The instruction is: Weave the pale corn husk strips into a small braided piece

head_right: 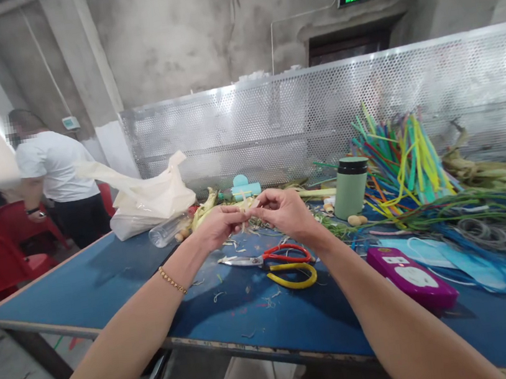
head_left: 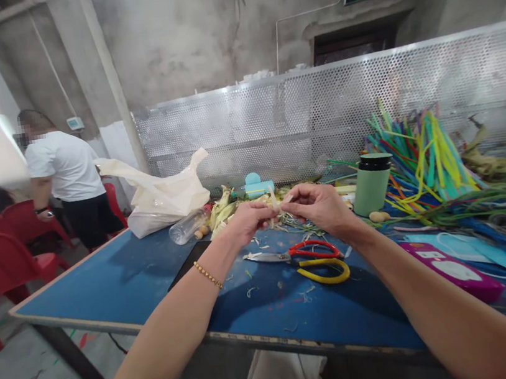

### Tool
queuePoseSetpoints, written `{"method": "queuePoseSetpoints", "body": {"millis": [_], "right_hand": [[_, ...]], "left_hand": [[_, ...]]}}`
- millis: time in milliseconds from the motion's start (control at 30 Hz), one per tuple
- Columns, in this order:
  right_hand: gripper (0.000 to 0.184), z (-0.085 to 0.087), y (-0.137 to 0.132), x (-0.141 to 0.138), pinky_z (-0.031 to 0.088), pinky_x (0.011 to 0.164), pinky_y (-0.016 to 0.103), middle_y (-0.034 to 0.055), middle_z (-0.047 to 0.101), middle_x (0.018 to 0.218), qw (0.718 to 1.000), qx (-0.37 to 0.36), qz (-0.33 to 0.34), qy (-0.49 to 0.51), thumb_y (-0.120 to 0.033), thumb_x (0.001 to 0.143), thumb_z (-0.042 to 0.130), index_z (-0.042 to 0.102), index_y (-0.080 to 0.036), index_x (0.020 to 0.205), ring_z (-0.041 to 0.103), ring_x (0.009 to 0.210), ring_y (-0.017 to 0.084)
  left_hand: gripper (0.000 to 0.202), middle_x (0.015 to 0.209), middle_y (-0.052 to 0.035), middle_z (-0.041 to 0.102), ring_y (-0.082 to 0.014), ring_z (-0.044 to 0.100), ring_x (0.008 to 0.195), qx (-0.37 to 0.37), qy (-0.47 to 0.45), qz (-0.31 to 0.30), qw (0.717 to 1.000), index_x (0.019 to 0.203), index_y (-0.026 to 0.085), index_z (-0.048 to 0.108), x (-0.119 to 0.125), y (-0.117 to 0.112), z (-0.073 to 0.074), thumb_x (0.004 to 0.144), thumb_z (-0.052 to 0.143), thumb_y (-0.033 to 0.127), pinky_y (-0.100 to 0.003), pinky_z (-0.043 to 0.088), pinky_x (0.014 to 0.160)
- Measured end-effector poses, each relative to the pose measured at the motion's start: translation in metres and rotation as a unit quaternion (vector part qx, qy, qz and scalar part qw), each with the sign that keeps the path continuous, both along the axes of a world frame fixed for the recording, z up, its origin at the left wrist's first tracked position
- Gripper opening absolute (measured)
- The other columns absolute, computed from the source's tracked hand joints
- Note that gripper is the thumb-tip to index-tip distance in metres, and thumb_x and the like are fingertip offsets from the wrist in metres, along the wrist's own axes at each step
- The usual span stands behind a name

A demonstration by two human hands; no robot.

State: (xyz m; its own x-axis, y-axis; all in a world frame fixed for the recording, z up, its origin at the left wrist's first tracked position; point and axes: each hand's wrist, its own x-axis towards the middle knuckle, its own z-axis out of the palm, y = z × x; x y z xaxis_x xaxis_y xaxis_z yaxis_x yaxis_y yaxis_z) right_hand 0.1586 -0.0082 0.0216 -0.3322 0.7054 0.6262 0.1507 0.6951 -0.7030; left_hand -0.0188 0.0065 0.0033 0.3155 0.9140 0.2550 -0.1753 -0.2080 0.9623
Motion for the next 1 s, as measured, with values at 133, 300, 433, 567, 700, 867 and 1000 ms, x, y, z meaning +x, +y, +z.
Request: {"method": "queuePoseSetpoints", "body": {"millis": [133, 300, 433, 567, 700, 867, 1000], "right_hand": [[0.025, 0.0013, -0.0033, -0.0002, 0.04, 0.046, 0.023, 0.0001, 0.06, 0.062, 0.999, -0.002, 0.017, -0.03, -0.038, 0.07, 0.073, 0.066, -0.016, 0.08, 0.049, 0.05, 0.008], [0.025, -0.0002, -0.004, -0.0018, 0.039, 0.045, 0.024, 0.0006, 0.061, 0.063, 0.996, 0.021, 0.032, -0.079, -0.039, 0.077, 0.066, 0.07, -0.018, 0.09, 0.049, 0.05, 0.01], [0.02, -0.0003, -0.0047, -0.0038, 0.038, 0.048, 0.024, 0.0016, 0.062, 0.072, 0.989, 0.093, 0.028, -0.113, -0.037, 0.078, 0.065, 0.072, -0.02, 0.087, 0.049, 0.052, 0.009], [0.016, 0.0023, -0.0066, -0.0047, 0.038, 0.053, 0.025, 0.0013, 0.06, 0.068, 0.981, 0.143, 0.016, -0.13, -0.035, 0.078, 0.066, 0.072, -0.02, 0.079, 0.049, 0.058, 0.01], [0.018, 0.004, -0.0085, -0.0032, 0.04, 0.055, 0.025, 0.0031, 0.061, 0.074, 0.982, 0.147, 0.014, -0.116, -0.036, 0.077, 0.068, 0.069, -0.019, 0.073, 0.051, 0.06, 0.011], [0.023, 0.0009, -0.0071, 0.0008, 0.037, 0.042, 0.023, -0.0015, 0.055, 0.055, 0.994, -0.007, 0.02, -0.106, -0.041, 0.078, 0.065, 0.063, -0.018, 0.081, 0.048, 0.045, 0.01], [0.023, 0.0002, -0.0033, 0.0013, 0.036, 0.044, 0.024, -0.0011, 0.055, 0.056, 0.996, 0.01, -0.012, -0.088, -0.039, 0.079, 0.062, 0.065, -0.017, 0.082, 0.046, 0.047, 0.01]], "left_hand": [[0.013, 0.06, -0.0029, 0.06, -0.0049, 0.044, 0.047, 0.009, 0.007, -0.006, 1.0, 0.066, 0.008, 0.066, -0.0009, 0.0012, -0.0011, 0.061, 0.073, 0.018, -0.021, 0.028, 0.047], [0.012, 0.053, -0.0022, 0.055, -0.0053, 0.041, 0.045, 0.017, 0.023, -0.019, 0.999, 0.06, 0.009, 0.064, -0.0016, 0.0015, -0.0028, 0.063, 0.069, 0.02, -0.022, 0.025, 0.045], [0.01, 0.049, 0.0004, 0.05, -0.0052, 0.039, 0.044, 0.027, 0.019, -0.026, 0.999, 0.056, 0.01, 0.063, -0.0006, 0.0011, -0.004, 0.059, 0.07, 0.017, -0.023, 0.023, 0.045], [0.02, 0.052, -0.0002, 0.051, -0.0055, 0.041, 0.046, 0.002, 0.011, -0.03, 0.999, 0.056, 0.009, 0.063, 0.0013, -0.0011, -0.0036, 0.054, 0.077, 0.022, -0.023, 0.024, 0.045], [0.021, 0.053, -0.0014, 0.054, -0.0051, 0.042, 0.046, 0.002, 0.024, -0.041, 0.999, 0.056, 0.009, 0.063, -0.0002, -0.0011, -0.0029, 0.053, 0.078, 0.022, -0.023, 0.026, 0.047], [0.018, 0.057, -0.0027, 0.058, -0.005, 0.042, 0.047, 0.028, 0.048, -0.047, 0.997, 0.06, 0.01, 0.065, -0.004, 0.0015, -0.0035, 0.06, 0.075, 0.024, -0.023, 0.027, 0.048], [0.019, 0.06, -0.0031, 0.059, -0.0055, 0.042, 0.049, 0.049, 0.061, -0.05, 0.996, 0.063, 0.01, 0.066, -0.0032, -0.0007, -0.0029, 0.062, 0.074, 0.027, -0.023, 0.028, 0.05]]}}
